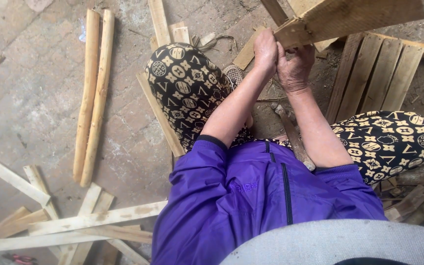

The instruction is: Hammering nails into wooden planks to assemble a structure, likely a crate or small furniture item.

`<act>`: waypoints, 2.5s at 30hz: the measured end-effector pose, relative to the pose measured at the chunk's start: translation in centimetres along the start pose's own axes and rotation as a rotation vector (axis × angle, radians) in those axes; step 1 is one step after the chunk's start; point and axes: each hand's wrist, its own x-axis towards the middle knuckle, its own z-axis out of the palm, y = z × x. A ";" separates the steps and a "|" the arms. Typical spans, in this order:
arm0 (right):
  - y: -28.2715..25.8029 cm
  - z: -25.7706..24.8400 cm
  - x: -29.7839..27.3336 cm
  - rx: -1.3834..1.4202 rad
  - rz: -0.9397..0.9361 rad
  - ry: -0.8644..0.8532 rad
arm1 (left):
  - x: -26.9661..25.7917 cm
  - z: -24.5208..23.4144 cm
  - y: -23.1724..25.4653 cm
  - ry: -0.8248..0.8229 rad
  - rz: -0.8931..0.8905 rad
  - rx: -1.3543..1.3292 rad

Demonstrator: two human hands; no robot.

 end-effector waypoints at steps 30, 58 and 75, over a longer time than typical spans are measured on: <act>-1.9 -0.5 1.2 -0.073 0.036 -0.054 | -2.2 -2.3 3.0 -0.051 -0.012 -0.366; -3.3 -2.1 2.8 0.084 0.041 0.008 | -4.7 -7.3 3.8 -0.361 0.178 -0.408; -3.7 -2.4 4.0 0.128 0.028 0.088 | -5.1 -10.4 10.4 -0.675 0.424 0.466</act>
